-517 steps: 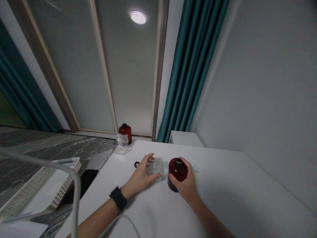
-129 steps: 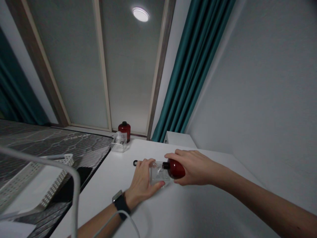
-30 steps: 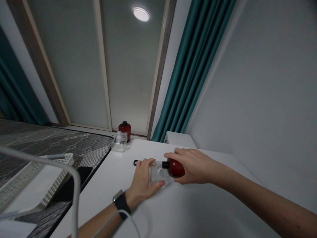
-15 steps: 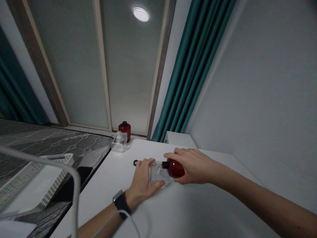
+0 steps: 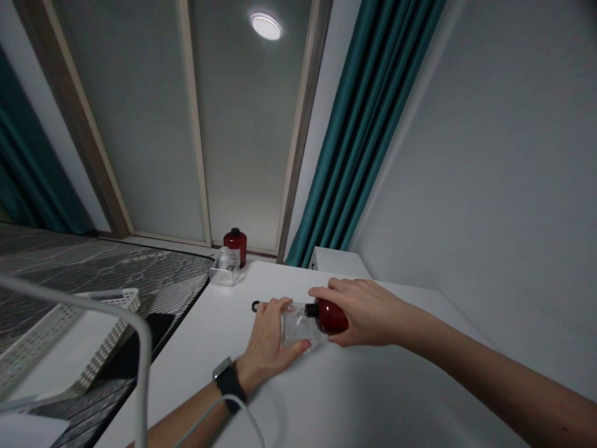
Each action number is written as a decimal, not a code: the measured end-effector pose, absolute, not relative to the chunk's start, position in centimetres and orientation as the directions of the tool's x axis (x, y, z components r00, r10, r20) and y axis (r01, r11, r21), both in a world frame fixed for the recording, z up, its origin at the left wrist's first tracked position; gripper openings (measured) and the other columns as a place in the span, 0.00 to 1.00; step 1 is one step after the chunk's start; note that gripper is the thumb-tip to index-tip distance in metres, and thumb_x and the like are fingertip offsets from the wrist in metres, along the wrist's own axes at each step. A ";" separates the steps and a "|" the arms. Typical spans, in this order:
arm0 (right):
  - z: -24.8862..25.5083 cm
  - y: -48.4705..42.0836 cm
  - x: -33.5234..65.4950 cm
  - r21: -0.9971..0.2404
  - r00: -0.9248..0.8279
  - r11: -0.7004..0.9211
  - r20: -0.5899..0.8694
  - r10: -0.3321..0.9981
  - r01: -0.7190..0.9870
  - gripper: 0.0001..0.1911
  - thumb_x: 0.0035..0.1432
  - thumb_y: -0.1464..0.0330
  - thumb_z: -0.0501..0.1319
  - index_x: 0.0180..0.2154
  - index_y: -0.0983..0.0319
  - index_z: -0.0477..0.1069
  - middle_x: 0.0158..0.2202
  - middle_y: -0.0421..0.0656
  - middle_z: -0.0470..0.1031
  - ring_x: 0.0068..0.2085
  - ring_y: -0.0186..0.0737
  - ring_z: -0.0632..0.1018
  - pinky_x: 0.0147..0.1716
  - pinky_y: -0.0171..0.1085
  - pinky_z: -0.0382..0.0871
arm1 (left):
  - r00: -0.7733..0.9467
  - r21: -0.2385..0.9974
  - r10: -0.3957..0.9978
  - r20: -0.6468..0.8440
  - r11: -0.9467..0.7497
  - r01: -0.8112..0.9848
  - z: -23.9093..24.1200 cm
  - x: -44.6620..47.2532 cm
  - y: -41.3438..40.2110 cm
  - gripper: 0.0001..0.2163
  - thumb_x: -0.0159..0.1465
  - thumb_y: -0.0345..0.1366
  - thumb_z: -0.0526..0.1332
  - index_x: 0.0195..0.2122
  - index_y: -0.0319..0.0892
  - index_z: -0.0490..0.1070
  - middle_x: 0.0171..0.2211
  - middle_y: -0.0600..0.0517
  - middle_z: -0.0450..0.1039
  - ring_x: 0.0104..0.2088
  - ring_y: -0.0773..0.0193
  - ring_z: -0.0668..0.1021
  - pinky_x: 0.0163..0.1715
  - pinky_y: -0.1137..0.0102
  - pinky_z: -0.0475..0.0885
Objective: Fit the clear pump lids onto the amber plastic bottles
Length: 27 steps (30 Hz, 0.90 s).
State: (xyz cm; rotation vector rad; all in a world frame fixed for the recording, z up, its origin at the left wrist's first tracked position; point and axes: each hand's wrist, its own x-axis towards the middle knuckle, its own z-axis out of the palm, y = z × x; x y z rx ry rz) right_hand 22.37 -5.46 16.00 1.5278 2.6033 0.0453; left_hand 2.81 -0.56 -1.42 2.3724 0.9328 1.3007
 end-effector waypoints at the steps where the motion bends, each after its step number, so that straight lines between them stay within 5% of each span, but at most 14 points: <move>1: 16.0 -5.5 22.4 0.088 -0.482 0.489 -0.091 0.871 0.868 0.33 0.52 0.57 0.65 0.59 0.54 0.63 0.45 0.48 0.75 0.43 0.55 0.79 0.37 0.46 0.68 | 0.387 0.522 0.659 0.645 -0.749 0.407 -1.4 2.8 -0.6 0.29 0.59 0.54 0.62 0.54 0.39 0.61 0.43 0.43 0.72 0.40 0.49 0.72 0.42 0.55 0.67; 27: 16.3 -5.6 22.2 0.099 -0.483 0.492 -0.100 0.870 0.865 0.33 0.52 0.57 0.65 0.59 0.54 0.63 0.44 0.48 0.75 0.41 0.54 0.79 0.36 0.44 0.67 | 0.369 0.514 0.644 0.670 -0.761 0.395 -1.6 2.8 -0.5 0.29 0.58 0.53 0.63 0.53 0.38 0.61 0.43 0.42 0.71 0.40 0.50 0.72 0.41 0.55 0.68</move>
